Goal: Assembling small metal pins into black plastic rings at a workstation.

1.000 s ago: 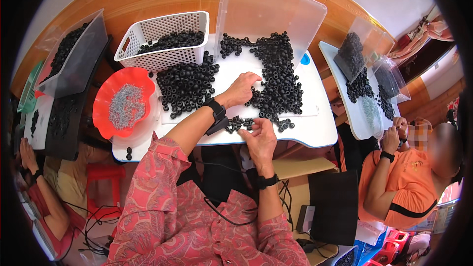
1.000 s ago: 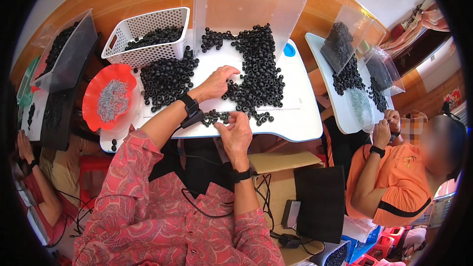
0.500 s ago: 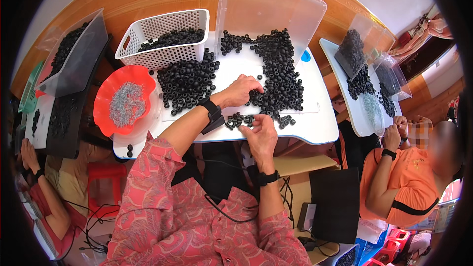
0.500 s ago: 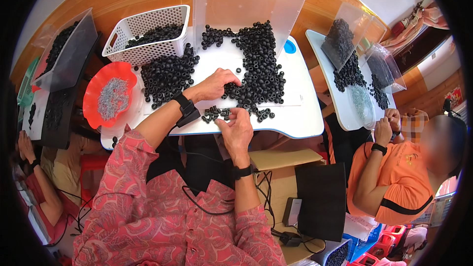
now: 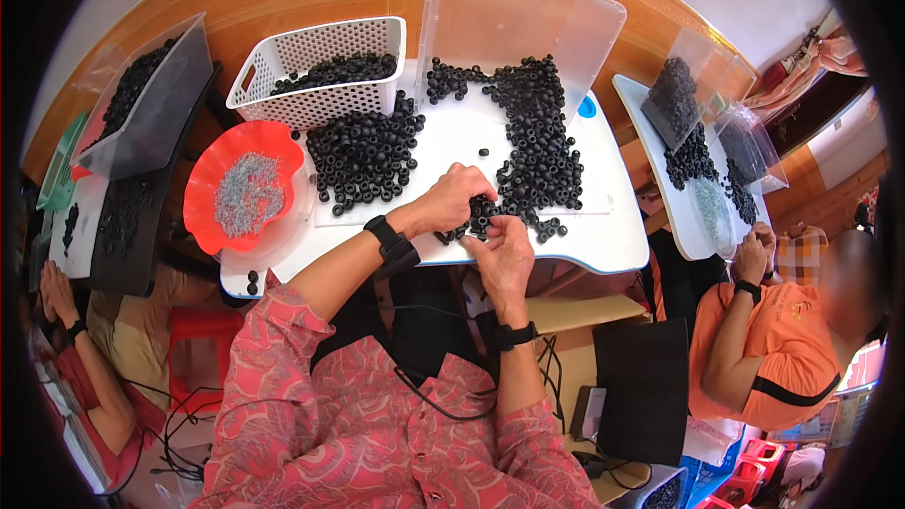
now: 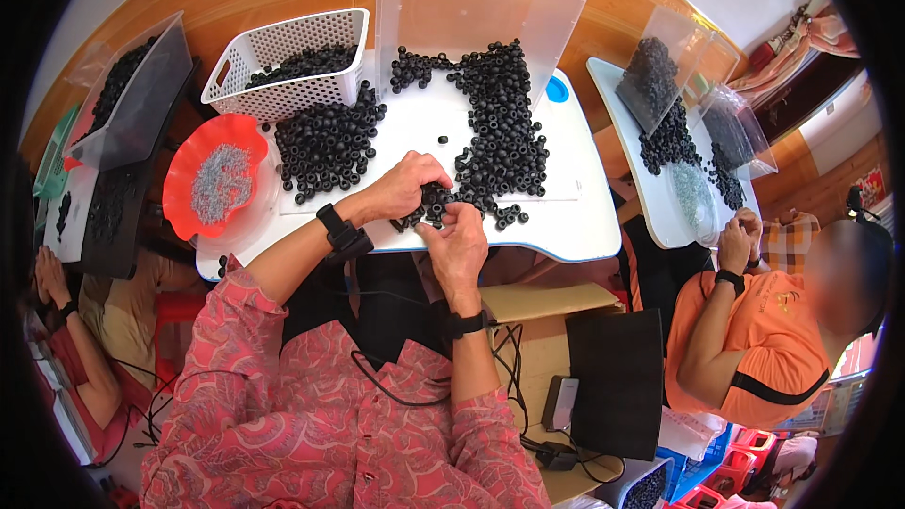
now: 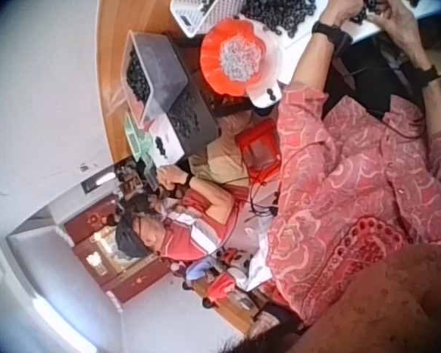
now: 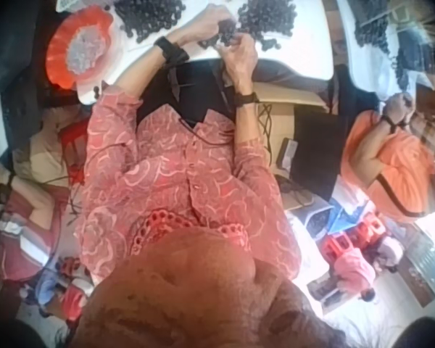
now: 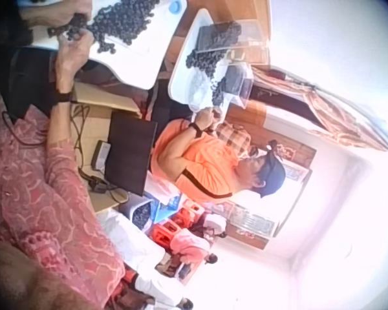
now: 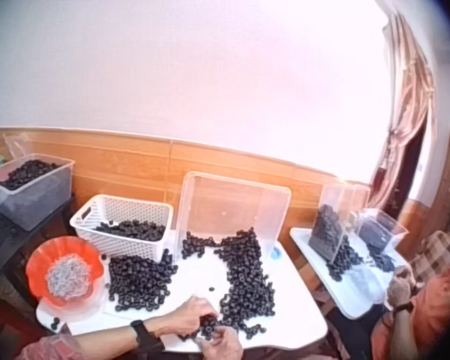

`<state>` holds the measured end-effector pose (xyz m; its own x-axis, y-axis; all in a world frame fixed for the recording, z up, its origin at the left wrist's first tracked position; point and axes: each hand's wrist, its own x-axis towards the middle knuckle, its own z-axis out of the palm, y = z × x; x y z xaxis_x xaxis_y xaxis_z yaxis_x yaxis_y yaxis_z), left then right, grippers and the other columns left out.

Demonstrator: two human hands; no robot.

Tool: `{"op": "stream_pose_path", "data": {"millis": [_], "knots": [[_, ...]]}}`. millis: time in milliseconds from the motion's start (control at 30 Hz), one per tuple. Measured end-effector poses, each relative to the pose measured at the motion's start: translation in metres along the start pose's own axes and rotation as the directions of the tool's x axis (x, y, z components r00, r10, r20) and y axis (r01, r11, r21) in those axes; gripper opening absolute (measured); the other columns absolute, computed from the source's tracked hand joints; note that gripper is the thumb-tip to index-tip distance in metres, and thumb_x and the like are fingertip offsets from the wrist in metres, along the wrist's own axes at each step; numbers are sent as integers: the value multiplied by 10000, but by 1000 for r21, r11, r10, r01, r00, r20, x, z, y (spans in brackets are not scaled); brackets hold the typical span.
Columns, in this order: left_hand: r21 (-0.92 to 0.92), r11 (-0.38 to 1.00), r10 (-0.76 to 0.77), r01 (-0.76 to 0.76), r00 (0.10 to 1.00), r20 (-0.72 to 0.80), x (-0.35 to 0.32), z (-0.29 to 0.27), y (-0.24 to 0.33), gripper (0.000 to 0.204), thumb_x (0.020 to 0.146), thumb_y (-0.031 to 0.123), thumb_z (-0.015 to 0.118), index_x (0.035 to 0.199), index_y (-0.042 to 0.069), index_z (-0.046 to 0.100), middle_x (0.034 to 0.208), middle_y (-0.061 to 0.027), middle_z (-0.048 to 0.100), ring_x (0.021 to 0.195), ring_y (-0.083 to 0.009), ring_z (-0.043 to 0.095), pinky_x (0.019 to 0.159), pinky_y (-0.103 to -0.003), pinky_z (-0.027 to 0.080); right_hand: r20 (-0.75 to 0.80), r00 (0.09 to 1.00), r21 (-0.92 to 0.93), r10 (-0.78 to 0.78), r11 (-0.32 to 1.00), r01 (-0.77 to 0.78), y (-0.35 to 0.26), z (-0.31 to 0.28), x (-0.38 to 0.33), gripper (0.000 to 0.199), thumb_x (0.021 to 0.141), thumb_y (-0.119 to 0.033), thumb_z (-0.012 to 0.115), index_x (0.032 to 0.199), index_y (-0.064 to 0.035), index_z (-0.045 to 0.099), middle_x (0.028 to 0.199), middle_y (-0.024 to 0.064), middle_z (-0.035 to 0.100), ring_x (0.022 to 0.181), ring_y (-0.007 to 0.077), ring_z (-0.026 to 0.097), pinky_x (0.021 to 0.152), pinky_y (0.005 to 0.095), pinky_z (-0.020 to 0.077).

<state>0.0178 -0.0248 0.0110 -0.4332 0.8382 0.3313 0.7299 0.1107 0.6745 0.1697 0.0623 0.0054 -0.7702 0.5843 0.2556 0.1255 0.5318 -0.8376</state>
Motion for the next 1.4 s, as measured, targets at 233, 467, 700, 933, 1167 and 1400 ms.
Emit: {"op": "stream_pose_path", "data": {"millis": [233, 467, 700, 933, 1167, 1400], "knots": [[-2, 1000, 19, -19, 998, -67, -15, 1, 9, 316, 752, -80, 544, 971, 98, 686, 996, -71, 640, 971, -310, 506, 875, -395, 430, -10, 1000, 0, -5, 1000, 5, 1, 1, 0, 473, 660, -126, 856, 1026, 13, 591, 857, 80, 610, 639, 134, 605, 625, 281, 514], [11, 998, 66, -65, 992, -104, -24, 1, 12, 294, 767, -78, 549, 983, 73, 681, 1019, -63, 665, 972, -297, 542, 894, -387, 440, -6, 1000, 23, 12, 1000, -12, -5, -1, -2, 472, 652, -110, 846, 1026, 15, 587, 892, 108, 600, 647, 174, 614, 645, 317, 510], [7, 1000, 27, -27, 999, -45, -30, -8, 20, 327, 759, -90, 557, 1020, 62, 684, 1093, -78, 675, 1004, -300, 577, 897, -382, 470, -12, 1000, 15, -8, 1000, 8, -2, -1, -2, 495, 668, -117, 853, 1059, 31, 589, 869, 98, 632, 650, 128, 611, 627, 273, 514], [26, 998, 57, -57, 998, -11, -31, -14, 24, 369, 743, -106, 552, 1042, 58, 693, 1180, -118, 664, 1030, -318, 583, 922, -395, 476, -17, 1000, 22, -23, 999, 24, 0, 0, -2, 495, 666, -114, 853, 1057, 34, 590, 876, 104, 630, 654, 126, 612, 626, 271, 514], [155, 988, -4, 4, 1000, -2, 6, -22, 12, 450, 709, -154, 479, 1064, 34, 684, 1156, -126, 657, 1044, -349, 553, 943, -415, 453, -2, 1000, 38, -5, 999, 5, 0, -2, -1, 478, 671, -122, 841, 1047, 29, 588, 889, 112, 612, 651, 155, 607, 638, 300, 509], [264, 964, -3, 40, 990, -139, 61, -3, -31, 556, 711, -150, 470, 1228, 16, 593, 1283, -150, 575, 1164, -366, 499, 998, -415, 417, 17, 1000, 26, 5, 1000, -5, -5, -1, -3, 455, 672, -125, 830, 1031, 24, 592, 901, 124, 610, 654, 186, 618, 665, 326, 511]]}}
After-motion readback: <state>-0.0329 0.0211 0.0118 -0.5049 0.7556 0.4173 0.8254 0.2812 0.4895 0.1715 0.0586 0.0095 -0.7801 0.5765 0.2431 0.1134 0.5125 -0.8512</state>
